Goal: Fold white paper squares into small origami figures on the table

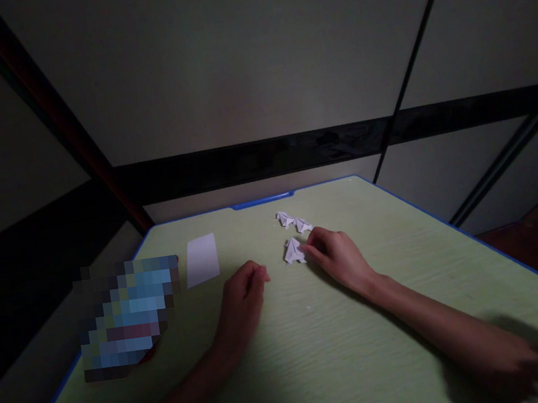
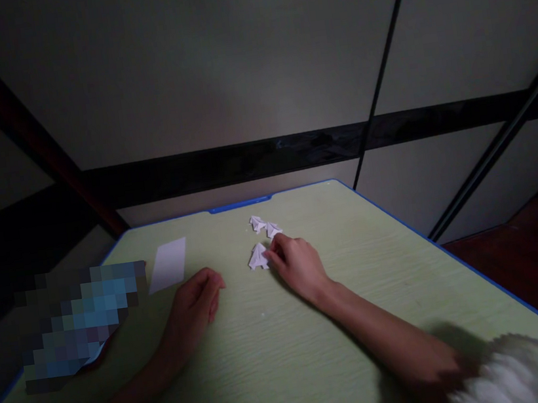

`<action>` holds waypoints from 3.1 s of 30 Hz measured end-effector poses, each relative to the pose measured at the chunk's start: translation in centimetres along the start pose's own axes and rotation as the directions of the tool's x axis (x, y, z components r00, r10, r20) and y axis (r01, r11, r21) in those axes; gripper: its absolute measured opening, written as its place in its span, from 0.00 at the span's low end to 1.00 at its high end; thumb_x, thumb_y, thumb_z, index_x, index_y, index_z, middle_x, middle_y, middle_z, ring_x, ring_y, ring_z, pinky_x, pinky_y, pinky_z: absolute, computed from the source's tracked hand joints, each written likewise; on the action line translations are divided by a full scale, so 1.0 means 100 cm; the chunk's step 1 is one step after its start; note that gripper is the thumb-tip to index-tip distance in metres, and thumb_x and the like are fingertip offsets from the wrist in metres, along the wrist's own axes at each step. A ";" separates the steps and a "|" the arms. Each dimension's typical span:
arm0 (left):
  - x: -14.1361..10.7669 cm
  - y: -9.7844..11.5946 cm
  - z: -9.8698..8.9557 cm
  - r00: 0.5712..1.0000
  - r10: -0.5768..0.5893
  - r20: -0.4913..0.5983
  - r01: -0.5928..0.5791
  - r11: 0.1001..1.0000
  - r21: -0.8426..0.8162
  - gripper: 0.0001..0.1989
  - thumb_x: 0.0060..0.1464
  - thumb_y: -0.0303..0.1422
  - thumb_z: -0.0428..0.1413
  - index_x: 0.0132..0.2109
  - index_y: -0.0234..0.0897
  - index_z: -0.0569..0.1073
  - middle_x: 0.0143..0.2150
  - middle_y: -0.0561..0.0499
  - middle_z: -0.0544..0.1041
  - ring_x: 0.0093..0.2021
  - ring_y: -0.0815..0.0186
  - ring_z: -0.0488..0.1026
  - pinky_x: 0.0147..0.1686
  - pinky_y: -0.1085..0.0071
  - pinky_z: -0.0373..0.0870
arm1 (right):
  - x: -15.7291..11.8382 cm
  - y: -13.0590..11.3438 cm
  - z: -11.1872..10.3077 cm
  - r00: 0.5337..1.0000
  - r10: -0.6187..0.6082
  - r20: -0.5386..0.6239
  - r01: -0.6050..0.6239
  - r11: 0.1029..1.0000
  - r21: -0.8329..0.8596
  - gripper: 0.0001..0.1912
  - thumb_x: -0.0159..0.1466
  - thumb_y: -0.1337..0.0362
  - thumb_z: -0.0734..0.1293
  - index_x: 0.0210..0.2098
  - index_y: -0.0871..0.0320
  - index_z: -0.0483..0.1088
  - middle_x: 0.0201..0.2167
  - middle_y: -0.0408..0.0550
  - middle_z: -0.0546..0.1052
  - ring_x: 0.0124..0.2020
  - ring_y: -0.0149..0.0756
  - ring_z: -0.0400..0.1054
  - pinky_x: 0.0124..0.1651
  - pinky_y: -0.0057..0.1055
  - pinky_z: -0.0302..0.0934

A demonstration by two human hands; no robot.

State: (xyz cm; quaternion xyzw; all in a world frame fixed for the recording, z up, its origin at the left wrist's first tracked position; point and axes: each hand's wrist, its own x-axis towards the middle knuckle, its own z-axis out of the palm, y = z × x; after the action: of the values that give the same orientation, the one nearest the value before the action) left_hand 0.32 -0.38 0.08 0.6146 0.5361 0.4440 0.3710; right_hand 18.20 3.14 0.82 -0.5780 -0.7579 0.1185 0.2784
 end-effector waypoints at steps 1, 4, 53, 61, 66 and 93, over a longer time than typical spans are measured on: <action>0.000 0.000 0.000 1.000 0.003 0.004 -0.003 1.000 0.003 0.12 0.50 0.36 0.44 0.24 0.36 0.60 0.13 0.62 0.54 0.13 0.75 0.51 0.15 0.77 0.48 | -0.003 -0.002 -0.003 1.000 -0.023 -0.001 0.023 0.997 -0.070 0.07 0.57 0.63 0.58 0.27 0.60 0.64 0.20 0.46 0.70 0.20 0.29 0.59 0.22 0.25 0.41; 0.000 0.002 0.001 1.000 0.007 0.007 -0.007 1.000 0.012 0.12 0.50 0.36 0.44 0.23 0.36 0.60 0.13 0.62 0.54 0.13 0.75 0.51 0.15 0.77 0.48 | -0.015 -0.013 -0.010 0.983 -0.163 0.081 0.179 0.946 -0.270 0.08 0.58 0.67 0.56 0.28 0.60 0.66 0.22 0.49 0.72 0.19 0.30 0.60 0.23 0.28 0.39; 0.000 -0.002 0.001 1.000 -0.006 0.030 0.004 0.998 0.058 0.11 0.49 0.35 0.45 0.23 0.36 0.60 0.13 0.61 0.55 0.14 0.75 0.52 0.16 0.77 0.48 | -0.028 -0.027 -0.006 0.943 -0.202 0.265 0.308 0.831 -0.462 0.13 0.61 0.61 0.55 0.33 0.63 0.66 0.24 0.52 0.75 0.21 0.35 0.67 0.21 0.28 0.44; 0.000 0.000 0.001 0.999 -0.006 0.032 0.004 0.998 0.064 0.11 0.49 0.35 0.45 0.22 0.36 0.61 0.13 0.61 0.55 0.13 0.75 0.52 0.15 0.77 0.48 | -0.026 -0.027 -0.004 0.939 -0.270 0.214 0.336 0.853 -0.399 0.12 0.61 0.63 0.54 0.32 0.63 0.65 0.31 0.53 0.71 0.31 0.37 0.65 0.31 0.30 0.56; 0.000 0.001 0.001 1.000 0.001 0.026 -0.002 0.998 0.056 0.11 0.49 0.35 0.45 0.22 0.36 0.61 0.12 0.61 0.55 0.13 0.75 0.52 0.15 0.77 0.48 | -0.022 -0.024 0.001 0.927 -0.310 0.210 0.363 0.880 -0.306 0.12 0.61 0.62 0.55 0.38 0.63 0.63 0.40 0.56 0.67 0.42 0.41 0.60 0.43 0.36 0.56; -0.001 0.003 0.001 1.000 0.016 0.014 -0.017 0.997 0.082 0.11 0.48 0.34 0.45 0.21 0.36 0.60 0.11 0.62 0.54 0.13 0.75 0.51 0.15 0.77 0.48 | -0.001 -0.012 0.014 0.956 -0.234 0.178 0.276 0.923 -0.269 0.24 0.61 0.56 0.54 0.52 0.64 0.56 0.54 0.59 0.59 0.54 0.44 0.49 0.53 0.39 0.46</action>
State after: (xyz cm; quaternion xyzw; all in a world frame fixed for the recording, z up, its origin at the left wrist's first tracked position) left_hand 0.54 -0.48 0.34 0.6366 0.5463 0.4207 0.3454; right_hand 16.42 2.87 0.24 -0.4988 -0.8538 0.0090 0.1487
